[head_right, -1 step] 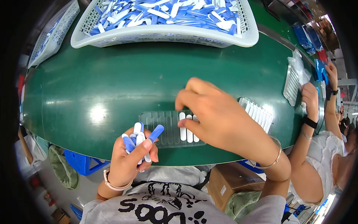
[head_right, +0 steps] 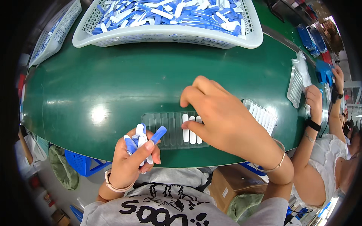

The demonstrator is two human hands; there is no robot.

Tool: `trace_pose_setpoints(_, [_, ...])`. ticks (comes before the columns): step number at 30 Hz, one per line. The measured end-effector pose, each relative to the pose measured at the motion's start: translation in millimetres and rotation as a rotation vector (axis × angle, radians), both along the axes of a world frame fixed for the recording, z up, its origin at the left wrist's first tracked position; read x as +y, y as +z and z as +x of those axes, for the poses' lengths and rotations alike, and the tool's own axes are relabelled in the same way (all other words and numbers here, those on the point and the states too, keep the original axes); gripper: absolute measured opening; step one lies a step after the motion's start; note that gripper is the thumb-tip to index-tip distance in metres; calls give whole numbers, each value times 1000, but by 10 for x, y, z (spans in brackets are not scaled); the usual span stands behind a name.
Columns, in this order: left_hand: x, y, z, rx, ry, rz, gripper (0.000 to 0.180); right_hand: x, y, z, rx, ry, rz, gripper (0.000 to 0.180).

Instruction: The person places small white plastic components by hand into a transparent plastic tray at a factory workbench.

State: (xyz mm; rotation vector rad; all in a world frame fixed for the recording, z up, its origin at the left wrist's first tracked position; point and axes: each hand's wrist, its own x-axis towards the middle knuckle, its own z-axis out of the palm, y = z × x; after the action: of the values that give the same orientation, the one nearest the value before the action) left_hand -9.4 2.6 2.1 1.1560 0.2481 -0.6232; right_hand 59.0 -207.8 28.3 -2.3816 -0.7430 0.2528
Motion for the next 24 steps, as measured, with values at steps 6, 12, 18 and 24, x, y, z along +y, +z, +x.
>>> trace_pose_setpoints(6, [-23,19,29,6,-67,28,21,36,33,-96,27,52,276,28])
trace_pose_setpoints(12, [-23,-23,18,-23,-53,-18,17,86,30,-238,339,-74,399,19])
trace_pose_setpoints(18, [-4,-35,31,70,40,-135,15,83,-57,-323,53,31,461,14])
trace_pose_setpoints(24, [43,-58,22,106,31,-203,21,-140,136,-134,134,-114,419,10])
